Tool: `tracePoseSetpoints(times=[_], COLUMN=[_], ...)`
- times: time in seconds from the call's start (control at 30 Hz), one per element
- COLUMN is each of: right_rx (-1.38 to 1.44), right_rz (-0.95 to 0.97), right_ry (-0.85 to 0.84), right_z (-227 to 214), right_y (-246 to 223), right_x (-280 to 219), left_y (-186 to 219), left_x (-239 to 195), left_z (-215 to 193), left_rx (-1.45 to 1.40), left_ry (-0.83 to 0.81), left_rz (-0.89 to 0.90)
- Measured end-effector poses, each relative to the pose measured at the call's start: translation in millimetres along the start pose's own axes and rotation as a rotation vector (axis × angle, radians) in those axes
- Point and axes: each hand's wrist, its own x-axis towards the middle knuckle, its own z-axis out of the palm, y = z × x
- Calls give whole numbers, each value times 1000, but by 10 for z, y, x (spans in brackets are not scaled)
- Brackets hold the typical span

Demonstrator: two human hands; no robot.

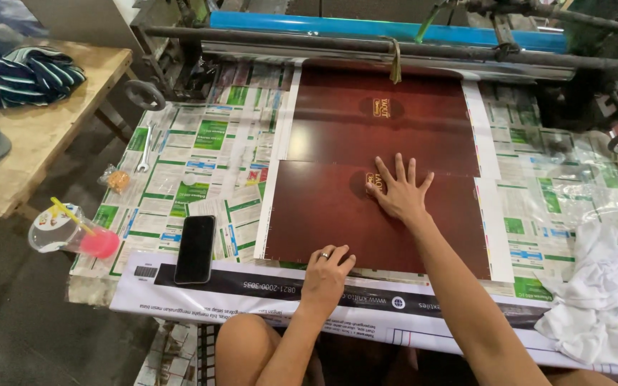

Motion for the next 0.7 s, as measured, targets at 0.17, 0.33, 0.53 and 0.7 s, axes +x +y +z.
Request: tracePoseSetpoints(times=[0.17, 0.33, 0.53, 0.7], right_rx=[15, 34, -4, -20], right_rz=[6, 7, -171, -217], right_ry=[-39, -26, 100, 128], right_z=[-32, -44, -111, -456], right_y=[15, 4, 82, 205], right_x=[301, 2, -1680, -2462], left_y=[59, 38, 36, 100], left_x=[50, 75, 34, -61], left_z=[-158, -113, -129, -172], left_rx=[-10, 1, 9, -1], left_ry=[-11, 17, -9, -11], left_rz=[7, 30, -11, 51])
